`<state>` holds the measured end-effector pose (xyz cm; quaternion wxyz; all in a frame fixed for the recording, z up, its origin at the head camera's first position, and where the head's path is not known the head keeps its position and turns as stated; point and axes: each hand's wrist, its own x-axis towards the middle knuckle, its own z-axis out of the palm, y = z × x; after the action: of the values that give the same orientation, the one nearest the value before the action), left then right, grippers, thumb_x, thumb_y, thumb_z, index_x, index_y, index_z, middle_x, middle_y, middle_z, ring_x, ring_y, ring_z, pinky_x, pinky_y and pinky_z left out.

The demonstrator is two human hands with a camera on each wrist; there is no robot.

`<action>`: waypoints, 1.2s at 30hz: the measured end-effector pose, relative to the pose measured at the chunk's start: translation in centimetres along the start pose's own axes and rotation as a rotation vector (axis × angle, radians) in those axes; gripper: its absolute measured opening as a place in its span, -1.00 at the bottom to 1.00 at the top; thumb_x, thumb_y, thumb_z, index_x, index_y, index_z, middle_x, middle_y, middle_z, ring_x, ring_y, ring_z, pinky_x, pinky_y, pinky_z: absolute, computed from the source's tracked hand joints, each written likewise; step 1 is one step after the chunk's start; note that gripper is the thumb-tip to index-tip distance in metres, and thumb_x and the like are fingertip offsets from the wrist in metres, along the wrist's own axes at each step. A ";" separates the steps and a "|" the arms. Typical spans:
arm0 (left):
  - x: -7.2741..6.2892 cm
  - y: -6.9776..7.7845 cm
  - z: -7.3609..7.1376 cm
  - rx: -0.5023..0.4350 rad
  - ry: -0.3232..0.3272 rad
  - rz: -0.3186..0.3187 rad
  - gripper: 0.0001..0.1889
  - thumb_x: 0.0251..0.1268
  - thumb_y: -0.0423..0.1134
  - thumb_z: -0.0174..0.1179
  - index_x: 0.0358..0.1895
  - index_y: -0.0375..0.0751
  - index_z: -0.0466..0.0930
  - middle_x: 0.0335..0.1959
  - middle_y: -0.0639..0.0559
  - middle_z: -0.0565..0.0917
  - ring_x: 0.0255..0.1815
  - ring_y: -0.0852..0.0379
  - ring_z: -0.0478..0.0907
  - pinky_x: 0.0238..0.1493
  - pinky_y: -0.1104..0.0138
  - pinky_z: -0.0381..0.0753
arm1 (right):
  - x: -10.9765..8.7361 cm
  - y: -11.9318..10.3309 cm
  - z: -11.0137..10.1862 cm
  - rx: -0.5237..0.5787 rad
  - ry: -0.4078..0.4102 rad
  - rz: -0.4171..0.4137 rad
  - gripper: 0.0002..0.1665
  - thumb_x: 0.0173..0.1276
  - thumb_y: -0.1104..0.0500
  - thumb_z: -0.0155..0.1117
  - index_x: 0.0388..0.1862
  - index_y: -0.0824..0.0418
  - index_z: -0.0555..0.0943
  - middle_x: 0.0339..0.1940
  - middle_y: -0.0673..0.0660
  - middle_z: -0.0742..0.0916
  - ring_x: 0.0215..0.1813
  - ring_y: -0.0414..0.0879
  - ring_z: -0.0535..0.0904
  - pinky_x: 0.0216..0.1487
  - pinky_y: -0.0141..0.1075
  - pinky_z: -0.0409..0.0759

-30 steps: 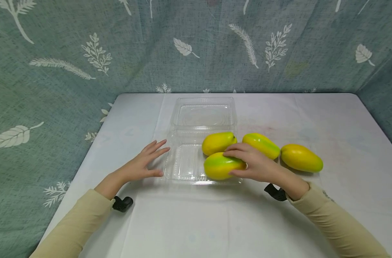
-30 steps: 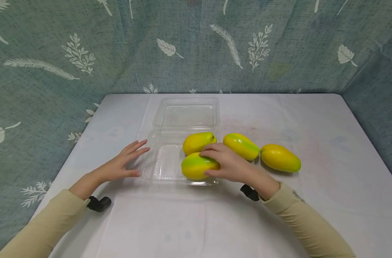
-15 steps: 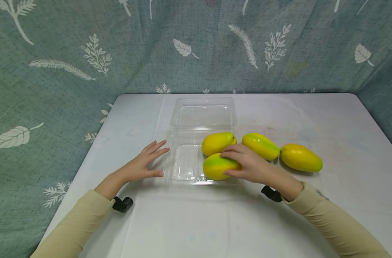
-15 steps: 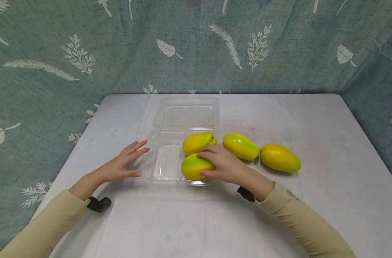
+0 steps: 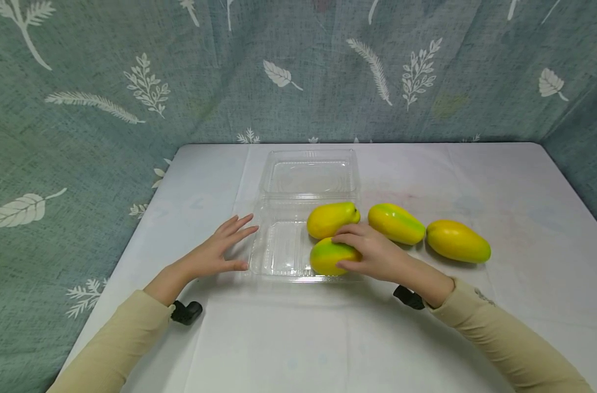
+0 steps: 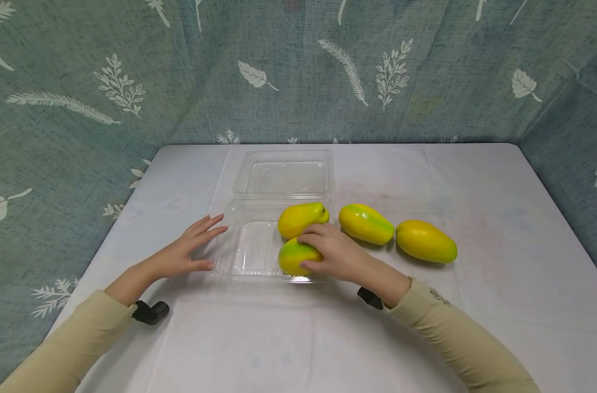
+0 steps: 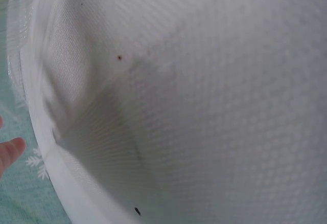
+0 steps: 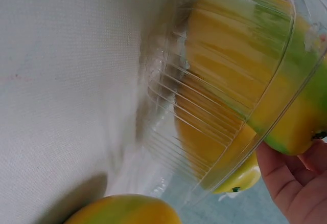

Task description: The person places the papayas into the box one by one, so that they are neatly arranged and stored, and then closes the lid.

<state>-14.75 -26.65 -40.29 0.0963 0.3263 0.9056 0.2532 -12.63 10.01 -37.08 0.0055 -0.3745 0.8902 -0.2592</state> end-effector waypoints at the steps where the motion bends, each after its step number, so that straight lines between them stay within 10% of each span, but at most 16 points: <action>1: 0.0 0.0 0.0 -0.001 0.001 0.000 -0.19 0.08 0.01 0.27 0.40 -0.02 0.10 0.48 -0.01 -0.08 0.42 -0.33 -0.24 0.22 -0.30 -0.05 | 0.0 0.0 0.0 -0.002 -0.001 0.000 -0.51 0.12 0.07 0.37 0.00 0.26 0.58 0.02 0.13 0.59 0.06 0.01 0.47 0.12 -0.12 0.44; 20: 0.0 0.0 0.0 0.002 -0.006 -0.002 -0.19 0.07 -0.01 0.28 0.41 -0.02 0.10 0.48 -0.01 -0.08 0.42 -0.32 -0.24 0.23 -0.29 -0.05 | -0.3 0.1 -1.3 0.023 -0.026 0.037 -0.48 0.15 0.07 0.35 0.06 0.27 0.54 0.06 0.13 0.58 0.11 0.01 0.44 0.14 -0.12 0.44; 28: 0.0 0.1 -0.1 0.002 -0.009 -0.001 -0.19 0.08 -0.01 0.28 0.40 -0.06 0.11 0.48 0.01 -0.08 0.42 -0.32 -0.23 0.22 -0.29 -0.04 | -1.7 2.1 -3.6 0.003 0.087 0.037 -0.53 0.12 0.16 0.37 -0.01 0.34 0.56 0.04 0.21 0.59 0.09 0.09 0.46 0.09 -0.05 0.47; 36: 0.0 0.0 -0.1 0.000 -0.011 0.000 -0.19 0.09 0.01 0.26 0.41 -0.04 0.10 0.48 -0.01 -0.08 0.42 -0.32 -0.24 0.22 -0.29 -0.04 | -4.5 4.2 -6.4 -0.041 0.097 0.188 -0.53 0.14 0.17 0.35 0.03 0.33 0.54 0.06 0.28 0.56 0.15 0.19 0.40 0.13 0.09 0.36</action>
<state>-14.80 -26.67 -40.20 0.1013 0.3276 0.9052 0.2512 -13.51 18.39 -34.28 -0.0211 -0.2762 0.9259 -0.2570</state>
